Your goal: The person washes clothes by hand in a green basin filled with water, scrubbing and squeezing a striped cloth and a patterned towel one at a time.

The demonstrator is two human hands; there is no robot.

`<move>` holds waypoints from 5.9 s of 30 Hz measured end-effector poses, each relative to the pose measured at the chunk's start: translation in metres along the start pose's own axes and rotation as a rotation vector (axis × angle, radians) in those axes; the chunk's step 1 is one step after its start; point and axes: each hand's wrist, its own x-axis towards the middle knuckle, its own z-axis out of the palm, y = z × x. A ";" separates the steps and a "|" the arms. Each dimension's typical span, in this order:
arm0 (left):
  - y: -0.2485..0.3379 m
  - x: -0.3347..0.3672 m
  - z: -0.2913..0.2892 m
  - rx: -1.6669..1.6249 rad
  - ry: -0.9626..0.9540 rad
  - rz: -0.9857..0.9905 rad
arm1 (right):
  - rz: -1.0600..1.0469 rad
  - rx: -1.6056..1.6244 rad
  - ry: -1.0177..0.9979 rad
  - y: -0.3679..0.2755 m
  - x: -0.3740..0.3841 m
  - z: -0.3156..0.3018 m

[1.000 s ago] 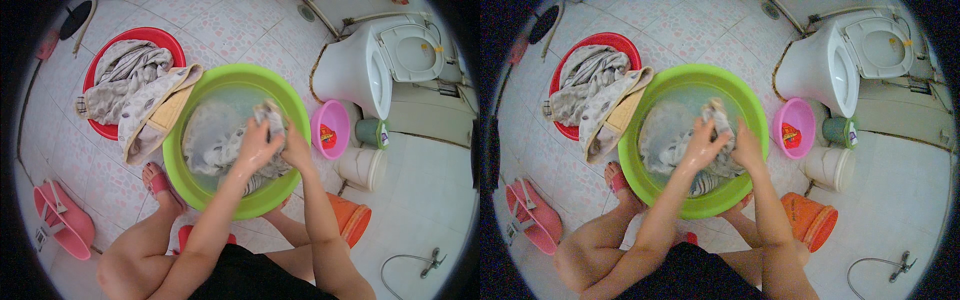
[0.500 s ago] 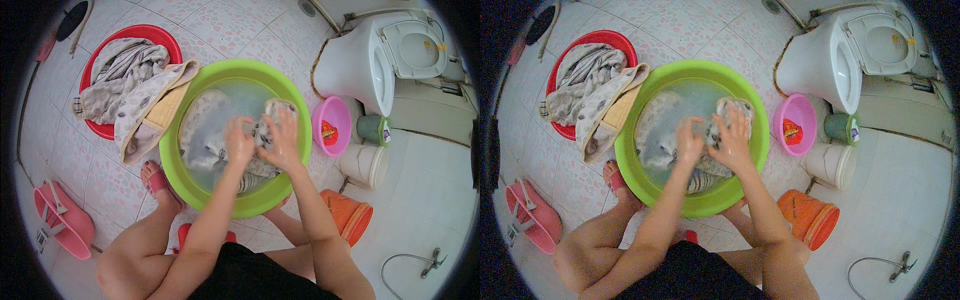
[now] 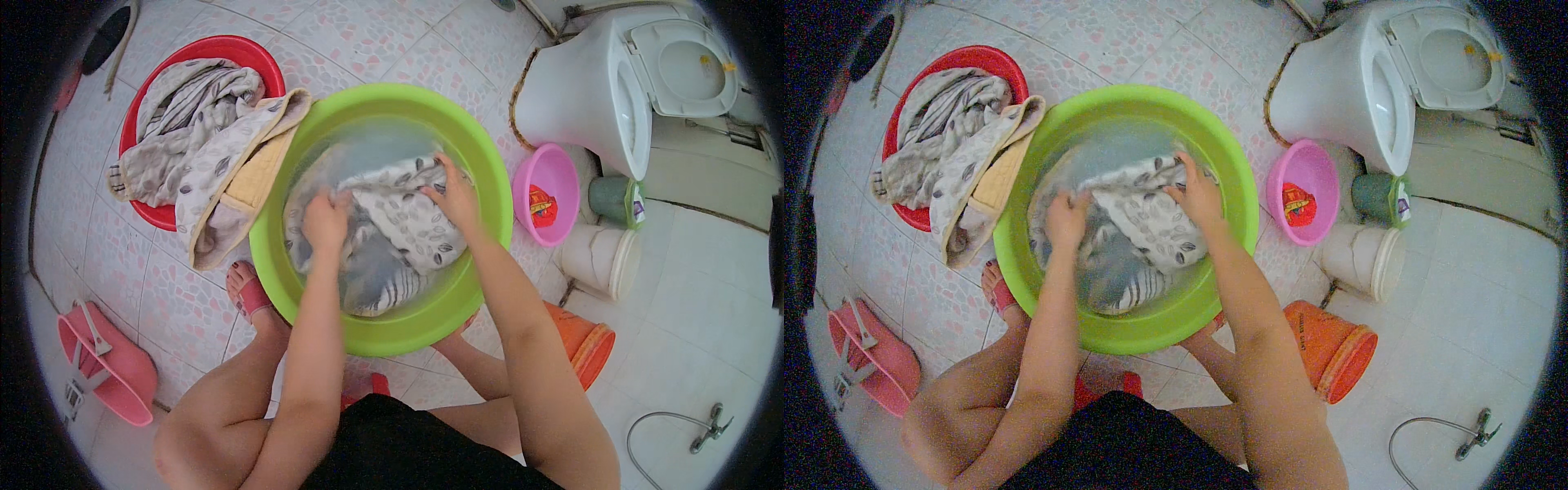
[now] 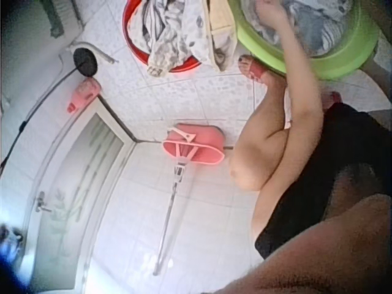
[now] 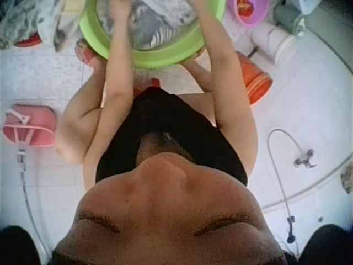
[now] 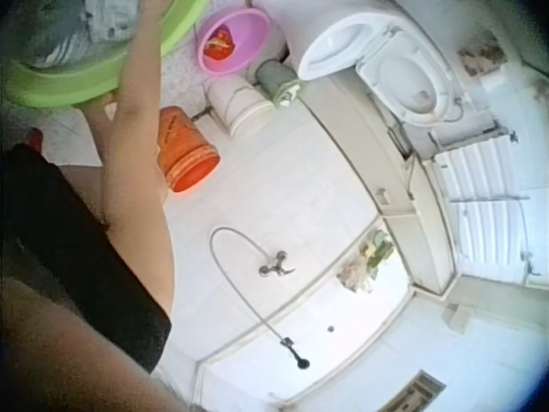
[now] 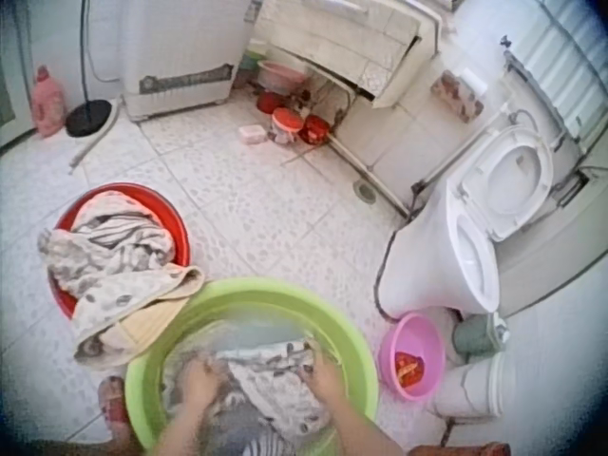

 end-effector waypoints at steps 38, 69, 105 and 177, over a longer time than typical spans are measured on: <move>0.033 -0.091 -0.097 -0.454 -0.247 0.441 | 0.133 1.028 0.340 -0.063 -0.159 -0.108; 0.030 -0.117 -0.046 -0.629 -0.382 0.055 | 0.149 0.503 0.333 -0.083 -0.126 -0.051; 0.007 -0.043 -0.097 0.745 -0.059 1.217 | 0.295 0.856 -0.088 0.003 -0.116 -0.035; 0.049 -0.061 -0.008 -0.980 -0.399 -0.299 | 0.172 0.597 0.516 -0.111 -0.062 0.001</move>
